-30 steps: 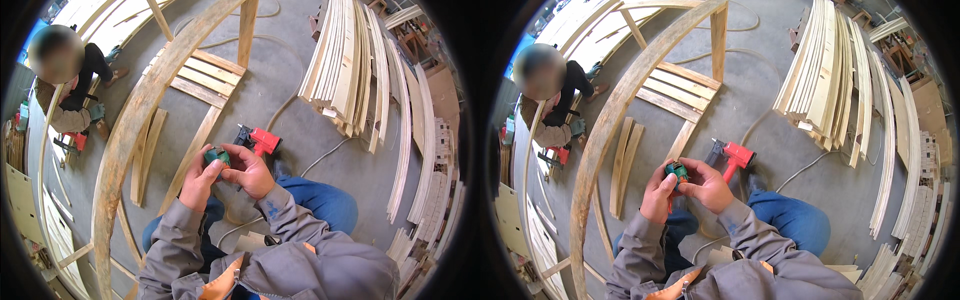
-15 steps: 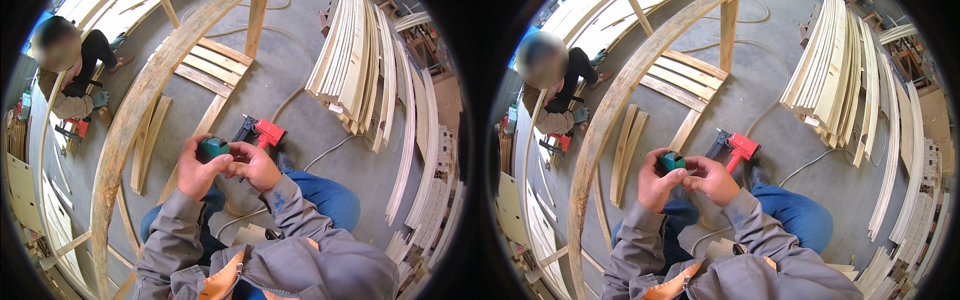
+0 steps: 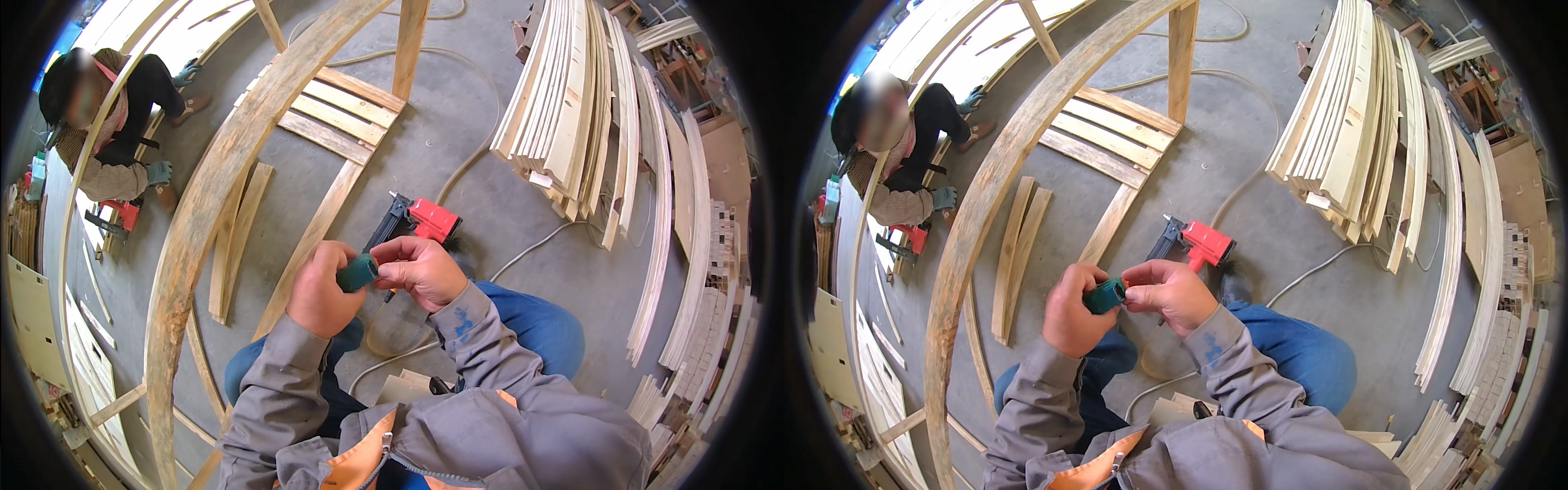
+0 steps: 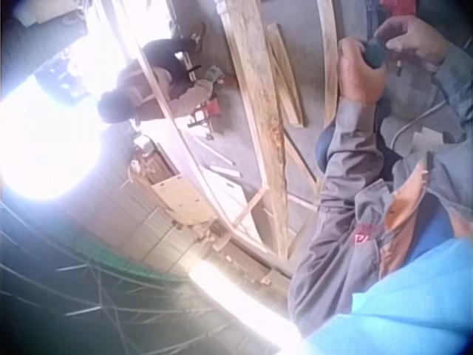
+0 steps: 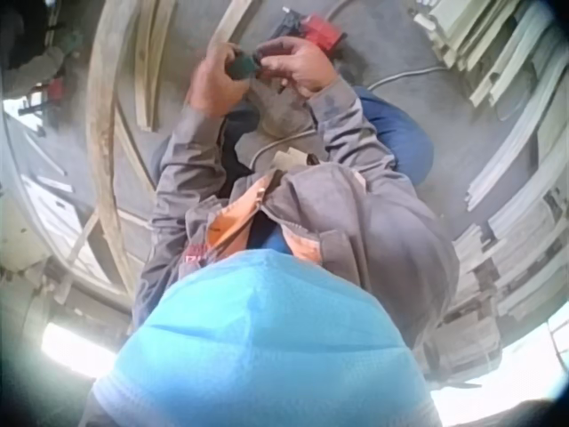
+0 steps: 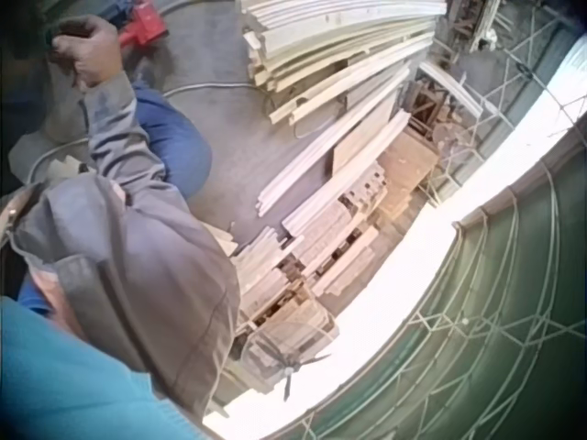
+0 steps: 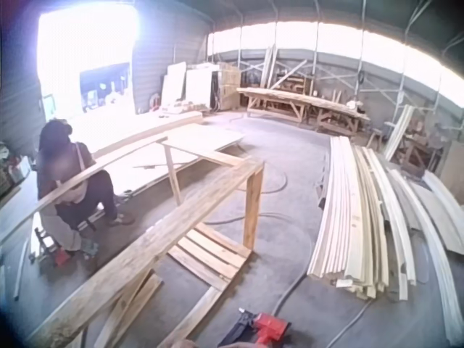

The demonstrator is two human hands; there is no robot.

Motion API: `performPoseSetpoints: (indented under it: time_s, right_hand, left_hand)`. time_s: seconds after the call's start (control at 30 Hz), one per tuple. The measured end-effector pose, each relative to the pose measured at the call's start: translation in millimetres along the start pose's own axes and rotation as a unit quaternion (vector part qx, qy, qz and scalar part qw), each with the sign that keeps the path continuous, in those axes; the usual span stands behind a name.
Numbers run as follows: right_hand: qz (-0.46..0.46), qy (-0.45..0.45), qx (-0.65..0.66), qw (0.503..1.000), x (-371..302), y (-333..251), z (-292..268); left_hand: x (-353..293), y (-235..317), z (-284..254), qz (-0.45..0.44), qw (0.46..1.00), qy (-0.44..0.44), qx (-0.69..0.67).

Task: The person assembles a wooden frame on the floor by measuring and nailing wooden slats into place. They use a tape measure to mark positions and a pneumatic nail gun to secure the pieces, working alongside another person.

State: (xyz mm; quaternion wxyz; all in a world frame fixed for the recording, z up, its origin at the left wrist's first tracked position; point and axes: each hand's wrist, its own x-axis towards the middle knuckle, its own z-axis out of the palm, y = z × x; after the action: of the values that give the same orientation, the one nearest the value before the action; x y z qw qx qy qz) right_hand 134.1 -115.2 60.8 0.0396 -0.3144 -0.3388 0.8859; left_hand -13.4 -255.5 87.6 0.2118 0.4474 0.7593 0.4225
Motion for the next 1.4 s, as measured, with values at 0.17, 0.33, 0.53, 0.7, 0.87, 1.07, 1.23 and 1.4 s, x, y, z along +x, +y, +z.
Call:
performPoseSetpoints:
  time_s: [0.17,0.33,0.53,0.7,0.87,1.07,1.23,1.4]
  right_hand:
    - [-0.013,0.010,-0.072,0.997,-4.7,0.8,-0.3]
    - [-0.012,0.016,-0.068,0.997,-4.5,0.9,2.3]
    - [-0.037,0.019,-0.054,0.998,-2.2,5.5,3.2]
    - [-0.057,0.013,-0.011,0.998,-0.4,8.0,10.1]
    - [-0.027,0.030,-0.032,0.999,5.8,15.0,9.0]
    - [-0.065,-0.008,0.003,0.998,7.2,25.4,6.2]
    - [-0.121,-0.029,-0.023,0.992,-0.1,20.9,10.9]
    - [-0.116,0.026,-0.161,0.980,-14.1,10.7,18.3]
  left_hand:
    - [0.1,-3.0,1.0,-0.006,0.999,-0.044,0.004]
    - [-1.2,-5.7,1.6,0.001,0.998,-0.062,0.005]
    - [0.8,1.3,0.9,-0.031,0.993,-0.101,-0.047]
    - [-1.5,6.2,-7.5,-0.024,0.995,-0.098,-0.006]
    - [-4.6,7.5,-10.1,-0.018,0.995,-0.101,0.002]
    - [-2.2,12.4,-15.1,-0.020,0.996,-0.083,0.008]
    - [-4.1,13.8,-17.5,-0.020,0.998,-0.060,0.018]
    - [-6.5,12.1,-12.5,-0.033,0.997,-0.066,0.038]
